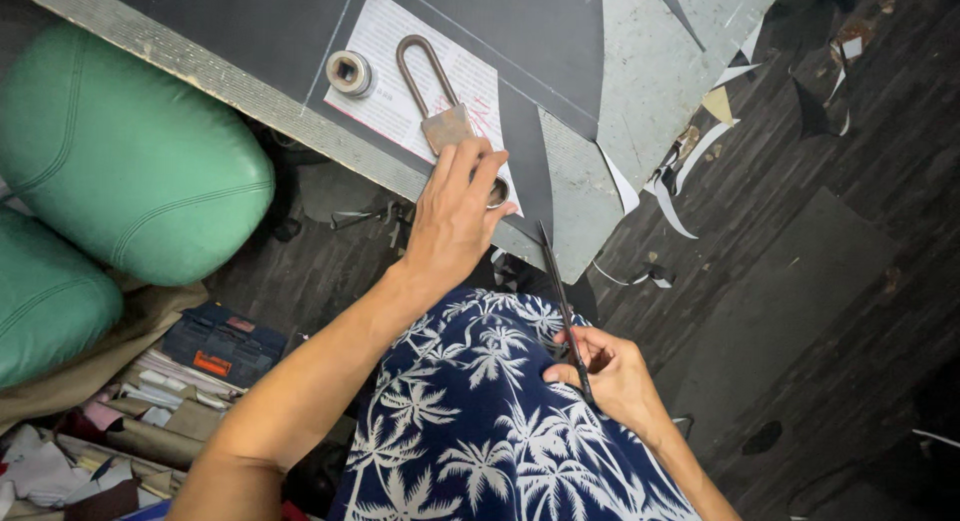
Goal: The person cuts a piece of black material using scissors, guided by a white paper template. They then use a ruler and a white marker to draw straight lines on the material. Finally, they cut along the marked lines with the scissors.
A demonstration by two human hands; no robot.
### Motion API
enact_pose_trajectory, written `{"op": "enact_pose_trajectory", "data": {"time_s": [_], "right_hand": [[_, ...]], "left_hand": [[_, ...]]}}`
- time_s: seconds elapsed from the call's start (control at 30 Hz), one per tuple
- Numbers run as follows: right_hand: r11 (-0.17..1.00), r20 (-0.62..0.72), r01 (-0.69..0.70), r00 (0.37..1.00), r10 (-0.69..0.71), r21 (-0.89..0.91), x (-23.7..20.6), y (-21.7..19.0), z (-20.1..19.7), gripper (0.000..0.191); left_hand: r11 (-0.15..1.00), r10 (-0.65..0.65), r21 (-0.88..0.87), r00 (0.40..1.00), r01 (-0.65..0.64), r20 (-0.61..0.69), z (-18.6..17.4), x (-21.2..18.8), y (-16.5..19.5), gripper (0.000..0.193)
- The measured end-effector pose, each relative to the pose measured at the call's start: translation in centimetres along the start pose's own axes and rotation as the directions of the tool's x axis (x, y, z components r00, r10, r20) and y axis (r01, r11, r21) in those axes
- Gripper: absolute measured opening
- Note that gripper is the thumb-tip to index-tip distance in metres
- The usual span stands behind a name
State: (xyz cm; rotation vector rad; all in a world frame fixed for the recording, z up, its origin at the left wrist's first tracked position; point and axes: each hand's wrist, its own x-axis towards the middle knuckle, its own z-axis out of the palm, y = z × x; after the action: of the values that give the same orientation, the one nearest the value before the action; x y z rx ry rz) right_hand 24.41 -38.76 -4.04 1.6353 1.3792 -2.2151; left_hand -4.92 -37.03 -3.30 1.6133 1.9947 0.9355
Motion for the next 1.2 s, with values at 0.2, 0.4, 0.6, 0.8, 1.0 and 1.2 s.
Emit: {"op": "enact_pose_trajectory", "data": {"time_s": [0.2, 0.4, 0.6, 0.8, 1.0, 1.2], "right_hand": [[0.996, -0.023, 0.037, 0.999, -0.039, -0.083, -0.1, 0.5, 0.0, 0.04], [0.999, -0.049, -0.01, 0.999, 0.008, -0.038, -0.7, 0.4, 0.4, 0.039], [1.0, -0.013, -0.003, 1.0, 0.003, 0.003, -0.5, 0.0, 0.1, 0.04], [0.999, -0.008, 0.013, 1.0, -0.013, -0.038, 0.2, -0.3, 0.3, 0.039], [0.996, -0.033, 0.043, 0.998, -0.046, -0.073, 0.0, -0.5, 0.5, 0.036], [0.998, -0.008, 0.021, 1.0, -0.021, -0.056, 1.1, -1.2, 0.4, 0.039]], "left_hand": [[1.0, 0.001, -0.012, 1.0, -0.001, 0.012, -0.1, 0.0, 0.0, 0.058], [1.0, 0.012, -0.022, 1.0, -0.011, 0.025, -0.2, -0.1, 0.1, 0.059], [1.0, 0.027, 0.001, 0.999, -0.027, 0.022, -0.1, -0.2, 0.2, 0.06], [0.999, 0.04, -0.025, 0.999, -0.039, 0.005, -0.2, -0.1, 0.3, 0.06], [0.999, 0.035, -0.016, 0.999, -0.035, 0.02, -0.2, -0.1, 0.2, 0.061], [0.999, 0.026, -0.02, 0.999, -0.026, 0.026, -0.1, -0.1, 0.0, 0.06]]}}
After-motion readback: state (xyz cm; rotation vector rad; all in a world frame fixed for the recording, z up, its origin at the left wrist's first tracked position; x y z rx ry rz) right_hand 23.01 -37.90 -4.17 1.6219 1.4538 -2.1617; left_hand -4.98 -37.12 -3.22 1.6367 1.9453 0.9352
